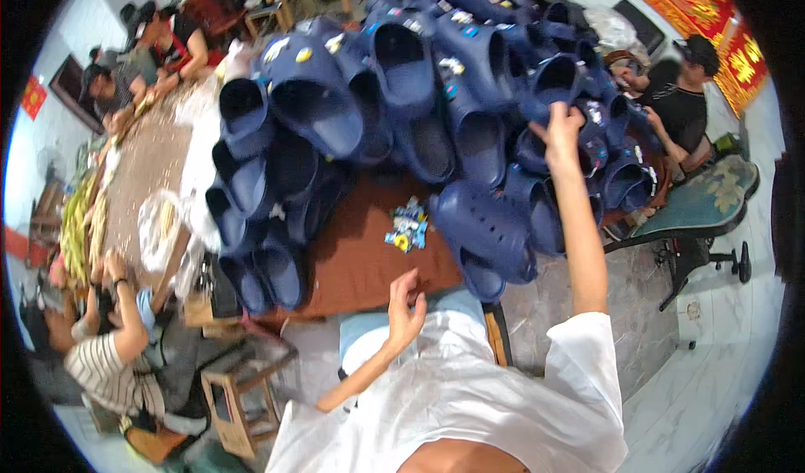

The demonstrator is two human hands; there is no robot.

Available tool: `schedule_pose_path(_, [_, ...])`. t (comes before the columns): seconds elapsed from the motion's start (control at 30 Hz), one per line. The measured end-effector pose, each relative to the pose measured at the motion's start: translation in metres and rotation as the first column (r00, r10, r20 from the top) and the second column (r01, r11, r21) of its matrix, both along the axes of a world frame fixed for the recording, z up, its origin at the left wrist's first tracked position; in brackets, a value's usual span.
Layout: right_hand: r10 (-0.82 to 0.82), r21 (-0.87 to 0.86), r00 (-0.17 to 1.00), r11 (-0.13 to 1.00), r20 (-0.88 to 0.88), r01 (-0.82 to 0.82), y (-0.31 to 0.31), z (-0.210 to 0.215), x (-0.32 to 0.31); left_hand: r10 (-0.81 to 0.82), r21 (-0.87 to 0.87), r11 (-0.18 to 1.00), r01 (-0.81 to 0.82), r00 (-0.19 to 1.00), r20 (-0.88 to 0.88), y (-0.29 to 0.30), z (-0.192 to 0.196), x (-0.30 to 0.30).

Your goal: Attaching decorative charms into the holes of foam clog shoes.

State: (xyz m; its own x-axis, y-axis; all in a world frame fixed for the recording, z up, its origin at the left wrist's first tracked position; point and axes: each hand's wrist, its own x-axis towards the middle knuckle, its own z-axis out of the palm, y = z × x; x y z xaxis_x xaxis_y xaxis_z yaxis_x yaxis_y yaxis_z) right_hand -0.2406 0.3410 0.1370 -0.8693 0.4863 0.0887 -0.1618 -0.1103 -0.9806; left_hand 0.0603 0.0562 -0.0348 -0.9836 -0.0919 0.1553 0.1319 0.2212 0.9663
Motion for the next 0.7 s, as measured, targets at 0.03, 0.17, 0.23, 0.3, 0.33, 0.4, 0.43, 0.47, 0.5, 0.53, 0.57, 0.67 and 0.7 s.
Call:
schedule_pose_path(0.03, [0.08, -0.011, 0.995, 0.997, -0.066, -0.081, 0.006, 0.006, 0.005, 0.004, 0.004, 1.0, -0.004, 1.0, -0.004, 0.0, 0.005, -0.001])
schedule_pose_path(0.17, [-0.007, -0.01, 0.975, 1.0, -0.221, 0.005, -0.014, 0.028, 0.049, 0.019, 0.017, 1.0, -0.019, 1.0, -0.017, -0.007, 0.01, -0.004])
schedule_pose_path(0.23, [-0.014, 0.026, 0.978, 0.999, -0.208, 0.02, -0.049, 0.033, 0.093, 0.063, 0.027, 0.998, -0.063, 0.998, 0.012, -0.018, 0.016, -0.007])
schedule_pose_path(0.3, [0.093, 0.156, 0.983, 0.985, -0.159, -0.068, -0.06, 0.024, 0.144, 0.134, 0.033, 0.99, -0.134, 0.991, 0.002, -0.028, 0.024, -0.003])
schedule_pose_path(0.33, [0.179, 0.183, 0.973, 0.971, -0.144, -0.152, -0.067, 0.017, 0.17, 0.177, 0.048, 0.983, -0.177, 0.984, 0.001, -0.034, 0.024, -0.002])
schedule_pose_path(0.4, [0.303, 0.331, 0.95, 0.906, -0.074, -0.264, -0.089, 0.001, 0.222, 0.241, 0.114, 0.963, -0.244, 0.97, 0.038, -0.051, 0.018, 0.003])
schedule_pose_path(0.43, [0.336, 0.453, 0.942, 0.842, -0.015, -0.293, -0.1, -0.006, 0.243, 0.27, 0.15, 0.95, -0.273, 0.962, 0.041, -0.059, 0.015, 0.005])
schedule_pose_path(0.47, [0.392, 0.485, 0.92, 0.799, 0.026, -0.355, -0.106, -0.025, 0.264, 0.299, 0.179, 0.937, -0.298, 0.954, 0.022, -0.065, 0.021, 0.004])
schedule_pose_path(0.5, [0.452, 0.514, 0.889, 0.747, 0.072, -0.421, -0.115, -0.043, 0.28, 0.336, 0.21, 0.92, -0.33, 0.942, 0.006, -0.072, 0.03, 0.004])
schedule_pose_path(0.53, [0.546, 0.392, 0.829, 0.741, 0.12, -0.544, -0.129, -0.05, 0.292, 0.365, 0.245, 0.902, -0.356, 0.931, 0.007, -0.076, 0.039, 0.004])
schedule_pose_path(0.57, [0.632, 0.264, 0.758, 0.713, 0.159, -0.65, -0.142, -0.055, 0.301, 0.391, 0.286, 0.88, -0.379, 0.92, 0.016, -0.081, 0.044, 0.002])
schedule_pose_path(0.67, [0.773, -0.027, 0.607, 0.621, 0.182, -0.783, -0.173, -0.116, 0.314, 0.433, 0.236, 0.878, -0.416, 0.901, -0.021, -0.098, 0.042, 0.004])
schedule_pose_path(0.7, [0.795, -0.067, 0.575, 0.596, 0.194, -0.8, -0.18, -0.138, 0.316, 0.442, 0.226, 0.876, -0.426, 0.896, -0.024, -0.102, 0.038, 0.001])
